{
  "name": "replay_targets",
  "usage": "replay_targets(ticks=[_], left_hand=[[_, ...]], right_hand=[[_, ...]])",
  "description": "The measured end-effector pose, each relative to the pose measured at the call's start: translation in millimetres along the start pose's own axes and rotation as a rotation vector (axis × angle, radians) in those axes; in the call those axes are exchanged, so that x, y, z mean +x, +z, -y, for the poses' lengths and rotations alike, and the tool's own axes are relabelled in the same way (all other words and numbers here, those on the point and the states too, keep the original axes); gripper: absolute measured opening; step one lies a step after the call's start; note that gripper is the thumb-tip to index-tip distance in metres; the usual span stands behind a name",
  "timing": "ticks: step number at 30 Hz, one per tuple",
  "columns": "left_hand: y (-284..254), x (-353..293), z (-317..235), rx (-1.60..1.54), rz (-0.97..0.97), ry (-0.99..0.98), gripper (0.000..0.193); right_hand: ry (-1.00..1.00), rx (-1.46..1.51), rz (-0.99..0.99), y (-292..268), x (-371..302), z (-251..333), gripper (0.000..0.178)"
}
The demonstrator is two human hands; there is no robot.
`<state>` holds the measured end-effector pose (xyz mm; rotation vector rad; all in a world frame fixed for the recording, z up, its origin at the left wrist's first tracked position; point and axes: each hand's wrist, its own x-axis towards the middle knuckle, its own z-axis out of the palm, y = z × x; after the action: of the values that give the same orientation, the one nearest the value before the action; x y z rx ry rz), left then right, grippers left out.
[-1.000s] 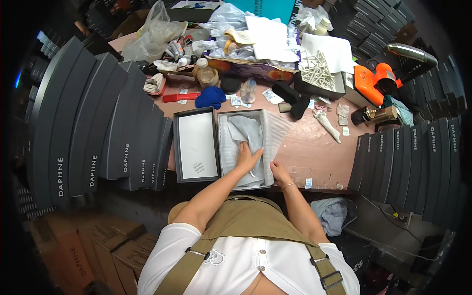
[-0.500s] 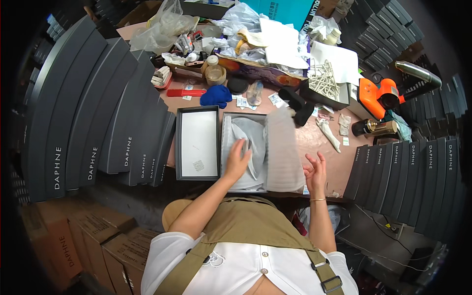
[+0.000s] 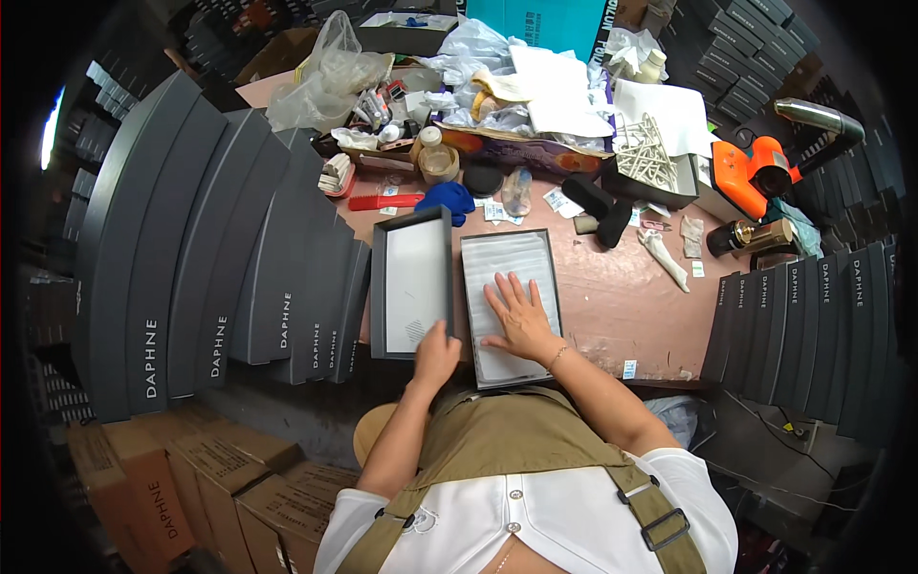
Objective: Inspecting and packing a pair of black high-heeled shoes into a box.
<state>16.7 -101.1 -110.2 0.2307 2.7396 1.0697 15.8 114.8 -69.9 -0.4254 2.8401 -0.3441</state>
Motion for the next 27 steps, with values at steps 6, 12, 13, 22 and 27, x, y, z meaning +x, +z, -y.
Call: replay_targets(ticks=[6,12,13,22,27], left_hand=[[-143,-31,-74,-1.318,0.137,-0.092,0.021],[-23,-24,-62,-0.309,0.144,0.23,0.048],[-19,-21,-67,-0.187,0.041,0.272,0.052],[33,31,0,-0.965,0.437,-0.275,0.05],[50,5,-1,-1.166,0.421,-0.392,0.065]], right_hand=[[0.008,0.445,-0.313,-24,-13,-15,0.08],[0.523,0.897,-0.482,-3,-59,-78,0.076],[0.56,0.825,-0.468,6,-63,-82,0.077],[0.761,0.715,-0.217,2,-19,-62,0.072],[0.375,1.232,-0.389,48,-43,-67,0.089]])
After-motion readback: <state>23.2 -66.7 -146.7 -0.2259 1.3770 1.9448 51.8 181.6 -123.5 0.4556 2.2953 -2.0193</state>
